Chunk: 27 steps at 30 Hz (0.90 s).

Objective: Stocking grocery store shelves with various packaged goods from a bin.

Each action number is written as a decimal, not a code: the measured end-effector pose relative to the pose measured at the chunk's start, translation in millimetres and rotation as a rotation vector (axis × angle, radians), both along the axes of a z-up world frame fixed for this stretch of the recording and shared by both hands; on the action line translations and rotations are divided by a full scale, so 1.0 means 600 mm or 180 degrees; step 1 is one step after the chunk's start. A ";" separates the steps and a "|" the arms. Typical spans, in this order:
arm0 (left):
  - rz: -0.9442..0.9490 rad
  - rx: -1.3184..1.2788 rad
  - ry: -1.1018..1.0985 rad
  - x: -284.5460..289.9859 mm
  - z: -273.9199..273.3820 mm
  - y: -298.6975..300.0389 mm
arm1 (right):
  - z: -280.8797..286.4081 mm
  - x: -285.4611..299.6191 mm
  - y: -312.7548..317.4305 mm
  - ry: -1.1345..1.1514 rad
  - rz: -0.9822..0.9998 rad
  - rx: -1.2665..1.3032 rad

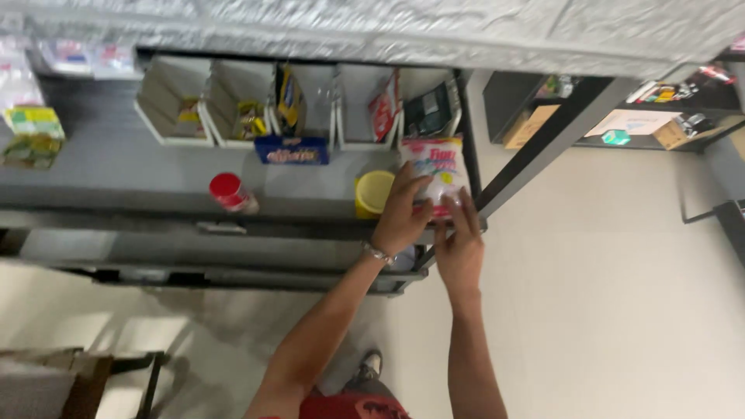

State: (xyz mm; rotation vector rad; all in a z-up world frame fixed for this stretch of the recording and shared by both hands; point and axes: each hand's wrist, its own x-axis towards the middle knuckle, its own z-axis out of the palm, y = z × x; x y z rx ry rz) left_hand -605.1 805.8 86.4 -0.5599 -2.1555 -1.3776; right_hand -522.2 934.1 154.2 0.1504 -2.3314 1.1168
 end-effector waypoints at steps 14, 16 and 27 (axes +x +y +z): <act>0.0738 0.0382 -0.0216 0.397 0.185 -0.464 | 0.007 0.191 -0.409 -0.0032 0.1893 -0.0431; 0.1061 0.0209 -0.0168 0.463 0.185 -0.571 | -0.022 0.228 -0.514 -0.0300 0.2392 -0.0538; 0.3183 0.1089 -0.1014 0.818 0.100 -1.038 | -0.046 0.404 -1.024 -0.1033 0.4492 -0.0416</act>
